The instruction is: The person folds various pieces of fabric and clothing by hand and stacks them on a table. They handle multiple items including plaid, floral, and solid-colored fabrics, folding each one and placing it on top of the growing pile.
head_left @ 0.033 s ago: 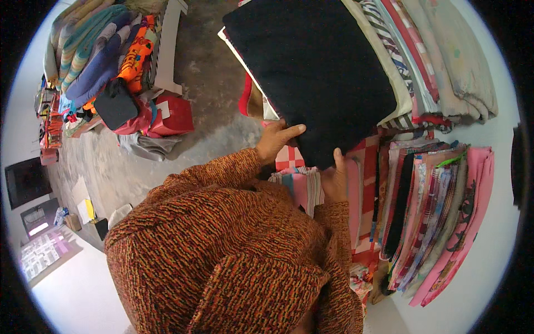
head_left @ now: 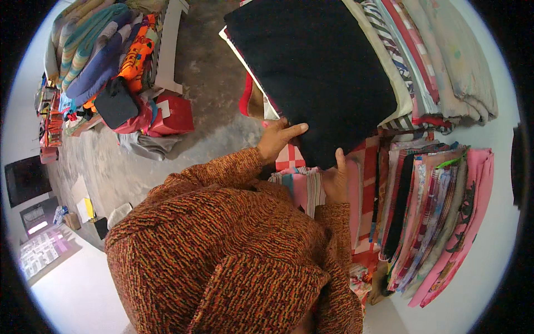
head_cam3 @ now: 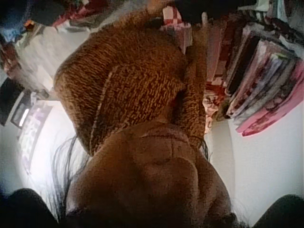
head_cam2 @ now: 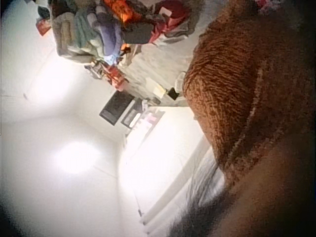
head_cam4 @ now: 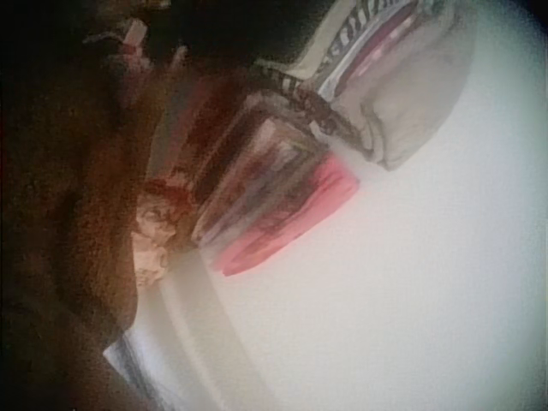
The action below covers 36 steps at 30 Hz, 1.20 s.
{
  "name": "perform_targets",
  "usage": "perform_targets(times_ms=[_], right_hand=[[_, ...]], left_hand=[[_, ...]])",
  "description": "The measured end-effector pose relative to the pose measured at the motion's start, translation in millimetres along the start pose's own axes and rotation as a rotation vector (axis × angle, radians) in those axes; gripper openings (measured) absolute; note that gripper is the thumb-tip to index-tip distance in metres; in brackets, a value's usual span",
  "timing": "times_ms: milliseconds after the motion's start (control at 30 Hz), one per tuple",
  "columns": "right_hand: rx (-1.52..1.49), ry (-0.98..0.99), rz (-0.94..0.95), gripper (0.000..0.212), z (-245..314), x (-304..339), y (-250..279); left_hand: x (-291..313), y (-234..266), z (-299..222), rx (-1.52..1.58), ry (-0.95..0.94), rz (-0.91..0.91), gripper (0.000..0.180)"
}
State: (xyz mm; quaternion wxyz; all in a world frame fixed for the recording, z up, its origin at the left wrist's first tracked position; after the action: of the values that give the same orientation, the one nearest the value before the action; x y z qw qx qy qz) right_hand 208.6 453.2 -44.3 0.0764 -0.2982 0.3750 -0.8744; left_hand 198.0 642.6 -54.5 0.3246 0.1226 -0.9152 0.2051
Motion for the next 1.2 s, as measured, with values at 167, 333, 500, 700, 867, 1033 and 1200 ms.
perform_targets(times_ms=[167,333,500,700,867,1033,1200], right_hand=[[0.285,0.188,-0.059,0.049,20.8,13.3,-37.0],[0.433,0.235,-0.096,0.048,33.6,14.9,-45.2],[0.226,0.446,0.014,0.044,46.0,-6.9,-26.8],[0.919,0.796,0.094,0.032,66.6,-9.8,-1.8],[0.393,0.420,-0.100,0.029,84.8,-14.5,-24.0],[0.139,0.318,-0.134,0.027,91.5,-21.6,-30.4],[0.117,0.256,-0.173,0.027,97.8,-13.9,-49.1]], left_hand=[[11.3,-21.5,-22.0,-0.016,-0.071,0.030,0.036],[9.8,-42.4,-26.3,0.070,-0.155,-0.025,0.031],[14.4,-57.0,-39.3,0.111,-0.310,0.039,0.028],[17.9,-56.5,-44.4,0.111,-0.314,0.170,0.021],[14.4,-54.0,-42.9,0.253,-0.287,0.254,0.010],[6.6,-49.6,-35.9,0.318,-0.252,0.287,0.003],[6.4,-44.1,-23.1,0.426,-0.215,0.257,0.004]])
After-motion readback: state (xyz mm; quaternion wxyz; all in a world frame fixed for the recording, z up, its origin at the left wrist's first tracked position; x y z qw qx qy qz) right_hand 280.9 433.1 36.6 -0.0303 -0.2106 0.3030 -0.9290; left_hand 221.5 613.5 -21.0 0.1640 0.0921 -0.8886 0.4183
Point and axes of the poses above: each hand's wrist, its own x-axis away from the middle knuckle, its own y-axis out of the back of the hand, z = x × y, the point moved 2 cm from there along -x, towards the middle knuckle, and after that the axes turned 9 degrees about y, right-handed, at the moved point
